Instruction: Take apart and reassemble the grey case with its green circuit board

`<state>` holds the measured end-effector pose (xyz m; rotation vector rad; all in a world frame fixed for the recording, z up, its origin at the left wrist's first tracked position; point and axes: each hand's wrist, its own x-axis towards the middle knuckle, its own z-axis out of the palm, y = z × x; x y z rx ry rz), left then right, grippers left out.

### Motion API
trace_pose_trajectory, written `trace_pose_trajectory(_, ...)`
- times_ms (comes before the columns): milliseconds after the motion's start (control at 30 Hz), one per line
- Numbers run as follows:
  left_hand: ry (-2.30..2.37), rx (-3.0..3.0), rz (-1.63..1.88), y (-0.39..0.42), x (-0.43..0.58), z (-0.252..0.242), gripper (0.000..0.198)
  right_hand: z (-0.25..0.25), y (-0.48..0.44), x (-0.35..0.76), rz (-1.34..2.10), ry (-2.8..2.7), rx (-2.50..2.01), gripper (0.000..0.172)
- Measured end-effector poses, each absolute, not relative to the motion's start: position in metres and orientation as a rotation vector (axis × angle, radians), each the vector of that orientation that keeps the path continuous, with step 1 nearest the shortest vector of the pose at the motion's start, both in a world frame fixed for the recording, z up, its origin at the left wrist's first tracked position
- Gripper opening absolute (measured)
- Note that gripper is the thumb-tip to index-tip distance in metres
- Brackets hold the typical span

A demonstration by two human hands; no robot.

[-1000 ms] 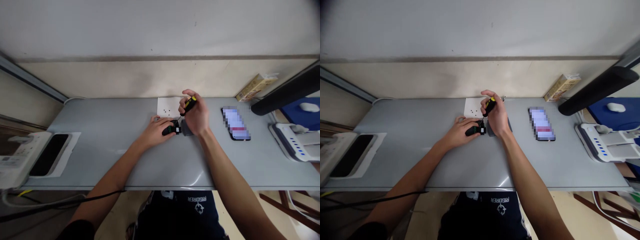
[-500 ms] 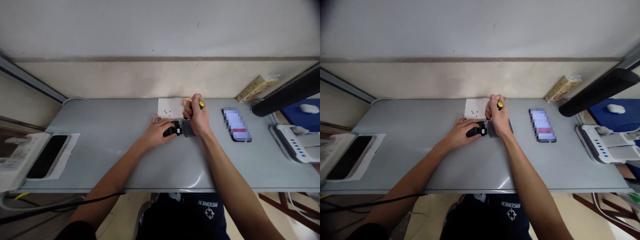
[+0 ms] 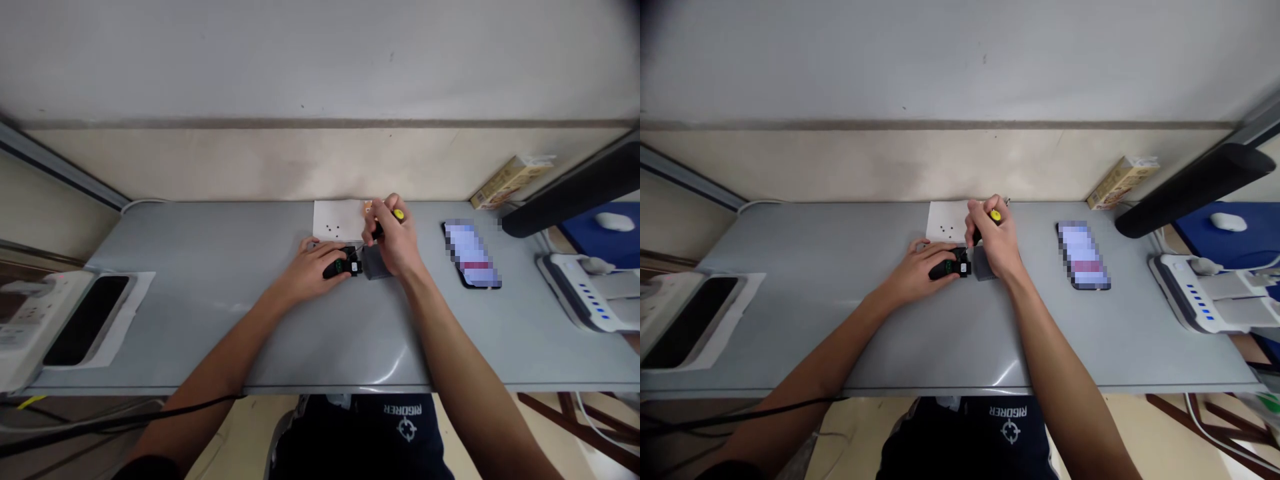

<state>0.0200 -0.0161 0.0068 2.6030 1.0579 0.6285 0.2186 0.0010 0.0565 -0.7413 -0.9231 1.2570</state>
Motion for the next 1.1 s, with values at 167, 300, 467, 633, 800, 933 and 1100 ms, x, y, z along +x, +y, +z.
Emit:
trace_pose_trajectory(167,1.07,2.567,0.613,-0.0155,0.0205,0.0077,0.025,0.0589,0.0035,0.2161,1.259,-0.955,-0.758,0.051)
trace_pose_trajectory(300,1.08,2.553,0.61,-0.0152,0.0203,0.0072,0.025,0.0603,0.0032,0.2183,1.326,-0.942,-0.71,0.043)
trace_pose_trajectory(467,1.06,2.591,0.641,-0.0155,0.0199,0.0059,0.024,0.0537,0.0024,0.2196,1.264,-0.946,-0.706,0.044)
trace_pose_trajectory(633,1.057,2.614,0.623,-0.0152,0.0202,0.0062,0.024,0.0511,0.0045,0.2167,1.209,-0.935,-0.74,0.051)
trace_pose_trajectory(800,1.076,2.621,0.63,-0.0144,0.0204,0.0056,0.024,0.0571,0.0062,0.2186,1.309,-0.909,-0.667,0.047)
trace_pose_trajectory(933,1.074,2.621,0.611,-0.0148,0.0204,0.0064,0.023,0.0599,0.004,0.2213,1.336,-0.903,-0.683,0.038)
trace_pose_trajectory(1100,1.074,2.622,0.617,-0.0153,0.0201,0.0073,0.024,0.0529,0.0038,0.2194,1.24,-0.936,-0.747,0.05)
